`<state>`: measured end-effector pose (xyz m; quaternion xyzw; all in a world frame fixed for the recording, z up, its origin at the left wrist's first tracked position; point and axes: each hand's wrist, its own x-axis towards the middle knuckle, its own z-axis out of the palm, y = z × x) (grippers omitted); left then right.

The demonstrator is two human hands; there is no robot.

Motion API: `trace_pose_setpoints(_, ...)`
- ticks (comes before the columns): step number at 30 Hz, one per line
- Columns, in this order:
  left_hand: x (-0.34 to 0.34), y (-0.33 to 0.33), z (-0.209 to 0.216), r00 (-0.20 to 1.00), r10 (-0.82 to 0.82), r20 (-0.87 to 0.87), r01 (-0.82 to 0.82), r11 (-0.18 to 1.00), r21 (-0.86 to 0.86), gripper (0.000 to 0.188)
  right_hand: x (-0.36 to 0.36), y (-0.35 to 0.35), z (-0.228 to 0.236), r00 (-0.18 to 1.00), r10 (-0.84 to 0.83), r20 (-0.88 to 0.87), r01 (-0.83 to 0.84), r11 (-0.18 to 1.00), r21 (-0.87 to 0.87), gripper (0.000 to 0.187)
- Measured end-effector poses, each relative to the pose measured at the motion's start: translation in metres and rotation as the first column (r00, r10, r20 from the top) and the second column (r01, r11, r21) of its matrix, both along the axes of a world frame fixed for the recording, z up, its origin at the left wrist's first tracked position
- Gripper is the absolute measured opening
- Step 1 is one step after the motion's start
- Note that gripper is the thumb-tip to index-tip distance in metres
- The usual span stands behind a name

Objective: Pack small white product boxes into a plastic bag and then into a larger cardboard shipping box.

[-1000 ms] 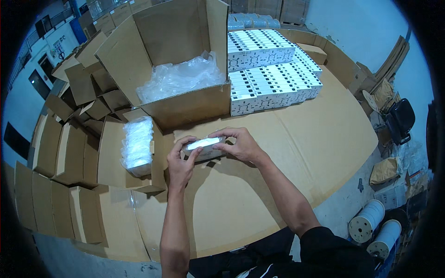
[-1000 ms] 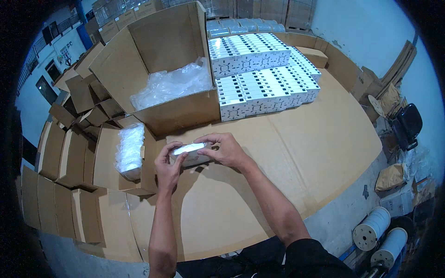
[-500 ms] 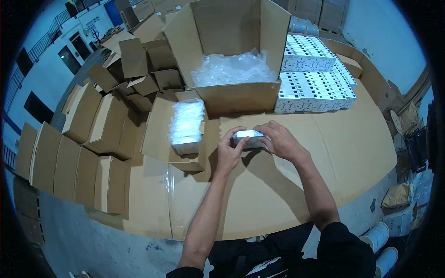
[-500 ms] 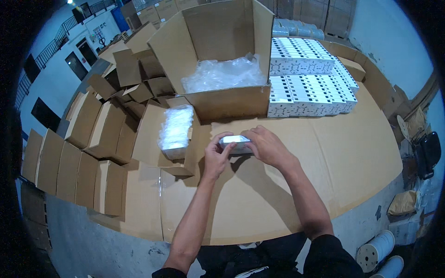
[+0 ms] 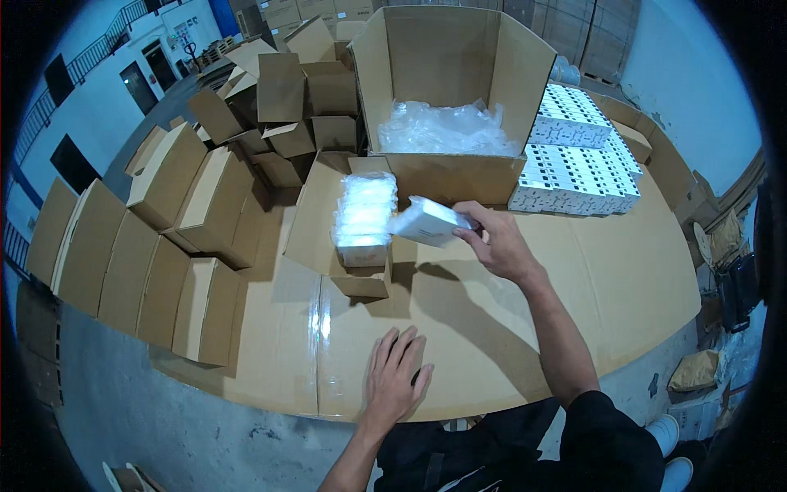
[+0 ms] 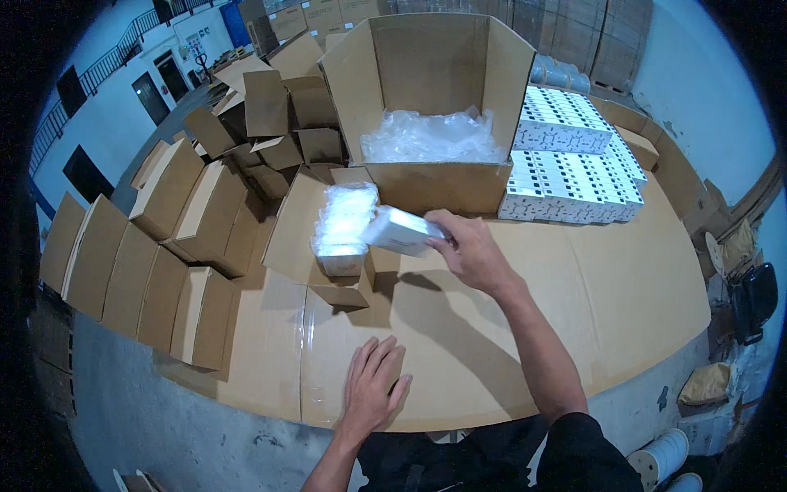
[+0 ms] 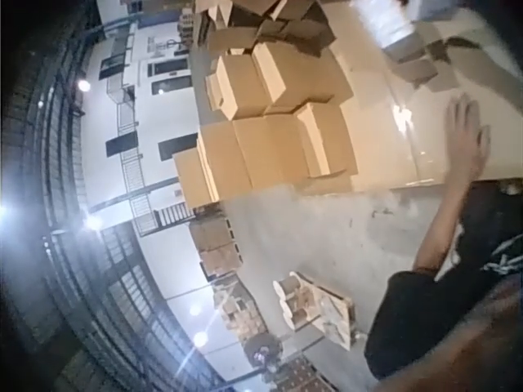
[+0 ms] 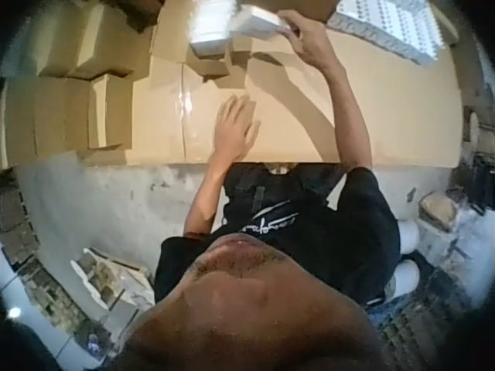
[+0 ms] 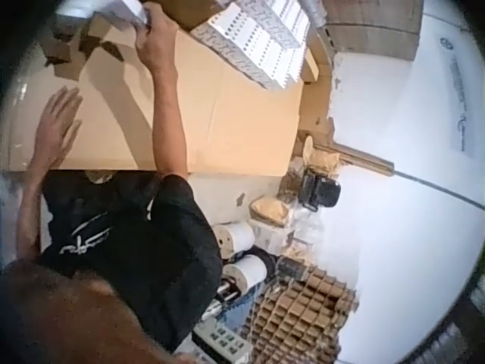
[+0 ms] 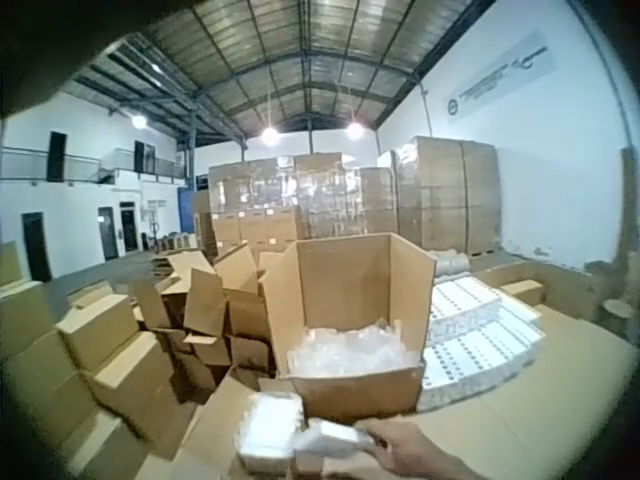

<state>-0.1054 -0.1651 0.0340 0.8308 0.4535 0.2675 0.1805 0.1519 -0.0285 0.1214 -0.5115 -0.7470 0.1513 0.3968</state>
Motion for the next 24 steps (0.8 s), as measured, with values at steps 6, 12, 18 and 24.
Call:
trace_pose_setpoints(6, -0.024, -0.037, -0.003, 0.993, 0.101, -0.061, -0.101, 0.995, 0.0, 0.046, -0.057, 0.016, -0.015, 0.941, 0.104, -0.322, -0.102, 0.995, 0.023, 0.025)
trace_pose_setpoints(12, -0.027, -0.041, -0.01, 0.99, 0.139, -0.012, -0.138, 0.988, 0.063, 0.037, -0.075, 0.026, -0.026, 0.954, 0.166, -0.251, -0.179, 0.983, -0.033, 0.025)
trace_pose_setpoints(18, -0.025, -0.039, -0.009, 0.986, 0.161, 0.039, -0.164, 0.983, 0.079, 0.034, -0.074, 0.031, -0.015, 0.969, 0.242, -0.053, -0.246, 0.966, -0.078, 0.028)
trace_pose_setpoints(24, -0.025, -0.038, -0.011, 0.986, 0.158, 0.045, -0.161, 0.984, 0.081, 0.034, -0.08, 0.04, 0.005, 0.936, 0.325, 0.138, -0.317, 0.946, -0.072, 0.03)
